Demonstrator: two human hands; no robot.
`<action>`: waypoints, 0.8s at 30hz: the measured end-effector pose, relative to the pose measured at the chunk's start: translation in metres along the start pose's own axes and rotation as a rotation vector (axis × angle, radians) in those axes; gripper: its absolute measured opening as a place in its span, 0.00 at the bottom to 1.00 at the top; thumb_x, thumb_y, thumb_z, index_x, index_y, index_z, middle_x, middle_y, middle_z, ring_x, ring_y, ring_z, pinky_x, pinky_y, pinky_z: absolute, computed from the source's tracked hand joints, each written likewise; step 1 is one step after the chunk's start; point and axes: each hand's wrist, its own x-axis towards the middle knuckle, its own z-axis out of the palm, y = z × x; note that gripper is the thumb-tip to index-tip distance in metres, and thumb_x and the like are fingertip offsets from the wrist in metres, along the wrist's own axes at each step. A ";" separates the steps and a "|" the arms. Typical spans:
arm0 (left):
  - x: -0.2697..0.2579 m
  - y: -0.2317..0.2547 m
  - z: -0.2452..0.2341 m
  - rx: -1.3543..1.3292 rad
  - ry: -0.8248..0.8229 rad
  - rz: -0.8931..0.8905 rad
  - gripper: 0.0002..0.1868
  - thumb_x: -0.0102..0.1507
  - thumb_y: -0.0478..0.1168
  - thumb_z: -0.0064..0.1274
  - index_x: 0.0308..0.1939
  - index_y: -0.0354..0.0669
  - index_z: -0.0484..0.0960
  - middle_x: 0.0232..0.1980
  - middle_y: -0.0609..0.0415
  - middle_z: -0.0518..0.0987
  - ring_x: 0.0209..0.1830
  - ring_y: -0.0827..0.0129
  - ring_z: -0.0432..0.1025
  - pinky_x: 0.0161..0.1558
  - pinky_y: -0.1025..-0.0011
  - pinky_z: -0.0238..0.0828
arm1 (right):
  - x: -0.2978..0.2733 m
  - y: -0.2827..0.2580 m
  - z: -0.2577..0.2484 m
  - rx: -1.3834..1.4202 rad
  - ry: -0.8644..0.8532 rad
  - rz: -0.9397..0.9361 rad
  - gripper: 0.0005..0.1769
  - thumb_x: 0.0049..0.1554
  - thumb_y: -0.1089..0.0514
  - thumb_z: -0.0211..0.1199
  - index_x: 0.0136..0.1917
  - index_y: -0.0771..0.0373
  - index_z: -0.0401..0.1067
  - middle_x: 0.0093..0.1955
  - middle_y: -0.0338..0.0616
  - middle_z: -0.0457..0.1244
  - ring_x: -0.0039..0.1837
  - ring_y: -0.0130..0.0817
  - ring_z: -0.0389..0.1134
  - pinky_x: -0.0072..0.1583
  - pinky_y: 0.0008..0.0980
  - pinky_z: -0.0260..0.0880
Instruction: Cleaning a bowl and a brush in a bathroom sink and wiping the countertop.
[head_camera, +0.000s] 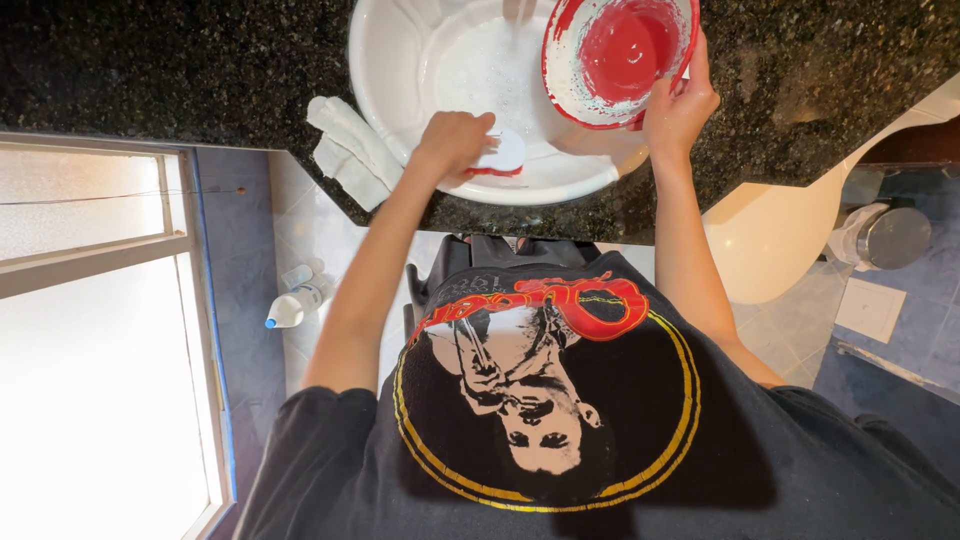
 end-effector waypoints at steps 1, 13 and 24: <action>0.004 0.000 -0.008 -0.035 -0.130 -0.001 0.16 0.71 0.55 0.47 0.51 0.48 0.77 0.35 0.52 0.80 0.33 0.61 0.73 0.41 0.63 0.69 | -0.001 -0.005 -0.002 0.042 -0.021 0.034 0.44 0.50 0.82 0.49 0.76 0.59 0.63 0.50 0.57 0.76 0.33 0.30 0.69 0.31 0.26 0.72; 0.016 -0.033 0.009 0.172 -0.145 0.271 0.14 0.67 0.44 0.50 0.55 0.52 0.78 0.43 0.44 0.79 0.35 0.51 0.76 0.41 0.56 0.73 | 0.007 -0.025 0.001 0.128 -0.020 0.034 0.42 0.53 0.81 0.50 0.77 0.57 0.63 0.50 0.57 0.76 0.33 0.31 0.69 0.29 0.28 0.72; 0.001 -0.031 -0.036 0.129 -0.422 0.243 0.20 0.65 0.35 0.51 0.61 0.55 0.75 0.44 0.48 0.80 0.39 0.55 0.76 0.44 0.56 0.72 | 0.012 -0.027 -0.001 0.135 -0.022 0.020 0.41 0.53 0.81 0.49 0.76 0.58 0.64 0.50 0.59 0.75 0.34 0.33 0.68 0.29 0.30 0.72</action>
